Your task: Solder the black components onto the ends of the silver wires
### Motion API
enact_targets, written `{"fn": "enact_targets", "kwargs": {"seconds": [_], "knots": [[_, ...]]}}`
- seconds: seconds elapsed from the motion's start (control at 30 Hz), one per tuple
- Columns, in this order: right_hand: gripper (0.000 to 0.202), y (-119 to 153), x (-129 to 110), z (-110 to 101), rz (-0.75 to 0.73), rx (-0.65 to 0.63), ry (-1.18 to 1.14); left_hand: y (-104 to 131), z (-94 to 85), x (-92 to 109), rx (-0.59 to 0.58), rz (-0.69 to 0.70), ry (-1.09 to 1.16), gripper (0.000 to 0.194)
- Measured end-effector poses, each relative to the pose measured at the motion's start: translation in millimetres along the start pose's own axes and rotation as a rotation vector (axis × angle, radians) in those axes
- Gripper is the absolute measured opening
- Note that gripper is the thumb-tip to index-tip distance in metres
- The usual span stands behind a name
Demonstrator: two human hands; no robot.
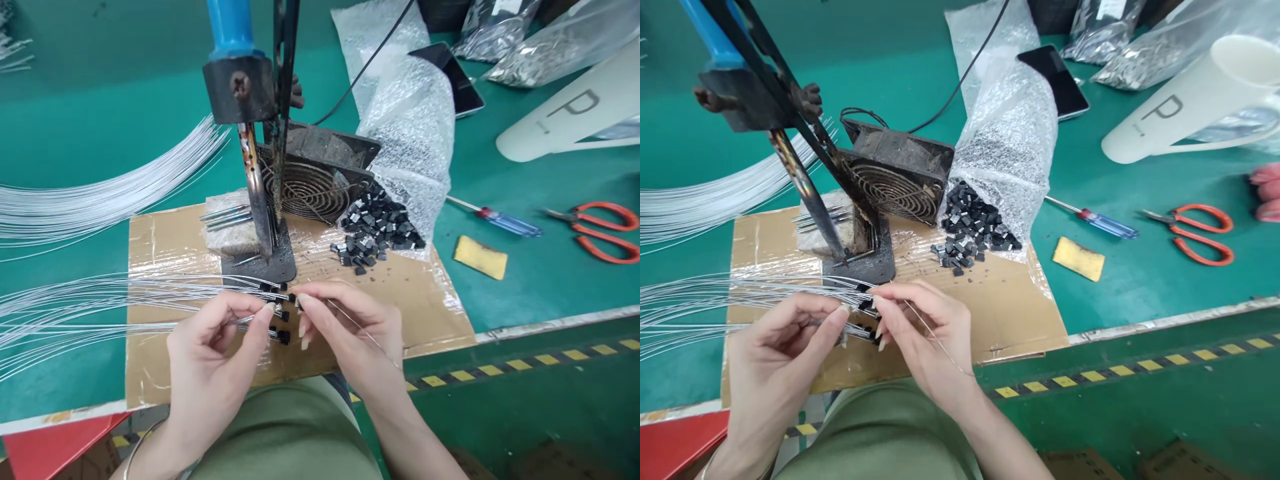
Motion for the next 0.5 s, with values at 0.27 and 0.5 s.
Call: {"fn": "enact_targets", "kwargs": {"seconds": [0.27, 0.5], "knots": [[0.019, -3, -4, 16, -0.049, -0.1, 0.04, -6, 2.7, 6, -0.068, 0.009, 0.109, 0.009], [0.024, -3, -10, 16, -0.084, -0.083, 0.134, -10, 5.9, 5, -0.11, 0.006, 0.223, 0.017]]}}
Point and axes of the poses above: each hand's wrist, its own y-axis away from the middle knuckle, its own z-axis out of the palm, x = y × z, the point moved 10 cm from there along -y, towards the middle knuckle, and after that the axes turned 10 degrees about -x, right-handed, at the moved point
